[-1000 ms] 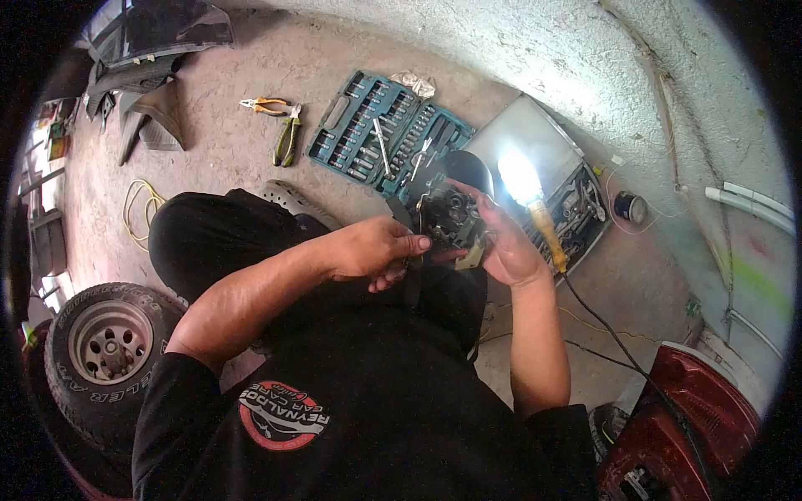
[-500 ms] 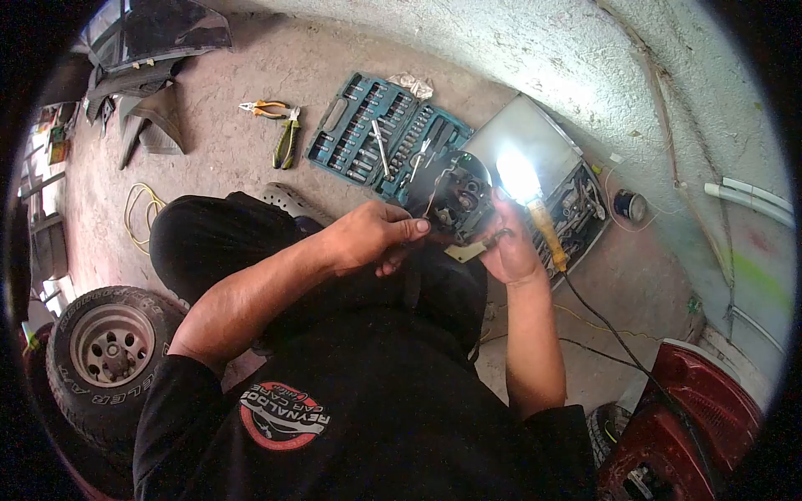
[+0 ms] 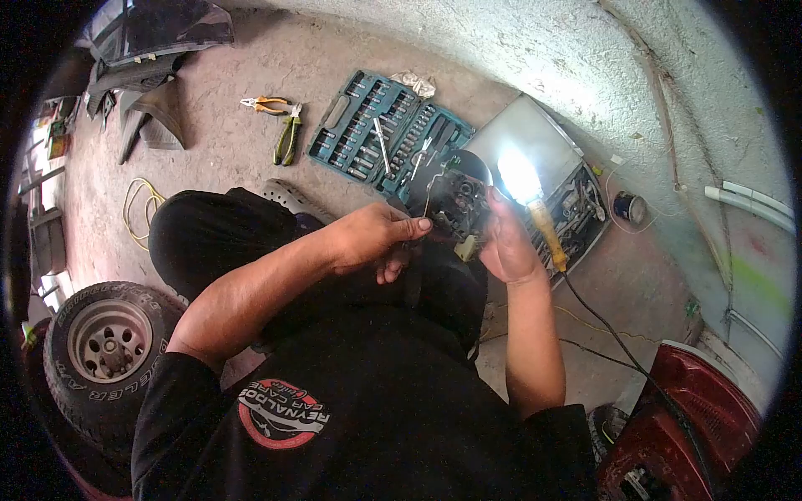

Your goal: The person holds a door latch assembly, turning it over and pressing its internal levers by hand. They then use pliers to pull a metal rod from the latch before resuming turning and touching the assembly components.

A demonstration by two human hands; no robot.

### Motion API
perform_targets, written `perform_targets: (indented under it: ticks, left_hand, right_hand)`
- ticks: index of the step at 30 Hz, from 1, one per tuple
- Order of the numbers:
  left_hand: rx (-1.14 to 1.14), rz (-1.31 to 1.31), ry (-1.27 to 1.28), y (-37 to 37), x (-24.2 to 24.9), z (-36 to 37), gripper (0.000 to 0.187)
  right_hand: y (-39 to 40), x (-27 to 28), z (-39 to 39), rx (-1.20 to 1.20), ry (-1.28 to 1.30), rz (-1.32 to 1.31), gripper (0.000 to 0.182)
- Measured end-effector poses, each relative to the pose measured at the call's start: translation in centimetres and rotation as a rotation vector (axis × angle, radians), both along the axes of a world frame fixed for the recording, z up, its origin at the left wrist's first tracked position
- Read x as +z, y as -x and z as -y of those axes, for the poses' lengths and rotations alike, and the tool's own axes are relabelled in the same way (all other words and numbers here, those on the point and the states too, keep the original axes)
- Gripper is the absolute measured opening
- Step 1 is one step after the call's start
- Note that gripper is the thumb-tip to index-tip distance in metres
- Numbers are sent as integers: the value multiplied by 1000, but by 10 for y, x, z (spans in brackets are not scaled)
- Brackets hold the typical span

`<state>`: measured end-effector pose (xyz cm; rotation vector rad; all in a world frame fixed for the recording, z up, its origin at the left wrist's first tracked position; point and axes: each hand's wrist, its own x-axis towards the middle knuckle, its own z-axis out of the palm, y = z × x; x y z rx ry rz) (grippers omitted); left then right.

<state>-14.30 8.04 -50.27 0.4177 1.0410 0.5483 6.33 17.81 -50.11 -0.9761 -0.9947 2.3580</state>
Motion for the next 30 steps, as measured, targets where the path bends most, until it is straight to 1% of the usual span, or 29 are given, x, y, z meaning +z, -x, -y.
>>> perform_targets:
  ticks: [2,5,7,10,14,17,20,23,26,30]
  left_hand:
    - [17,14,-17,0,-3,2,41]
    - [44,47,-47,1,-5,4,37]
    - [73,88,-66,0,-7,5,34]
    - [56,79,-106,1,-2,5,32]
    - [64,56,-128,-1,0,5,37]
    - [65,-2,-116,-2,0,1,38]
    - [55,-53,-128,0,4,1,39]
    - [33,-99,-143,-1,5,0,42]
    - [-15,-118,-136,0,8,-3,46]
    - [9,-112,-152,0,9,-1,44]
  right_hand:
    - [1,-1,1,-49,9,3,58]
    - [-1,7,-2,42,-9,-29,56]
    - [-5,8,-2,33,-18,-27,56]
    - [-6,9,-1,37,-60,-22,57]
    - [-5,8,0,14,-113,13,62]
    - [-7,3,-1,-41,-34,-2,68]
    - [-4,6,-3,18,-18,3,73]
    - [-3,1,-2,-50,-29,68,72]
    - [3,9,-4,-17,59,-16,65]
    - [5,1,-5,-31,80,33,71]
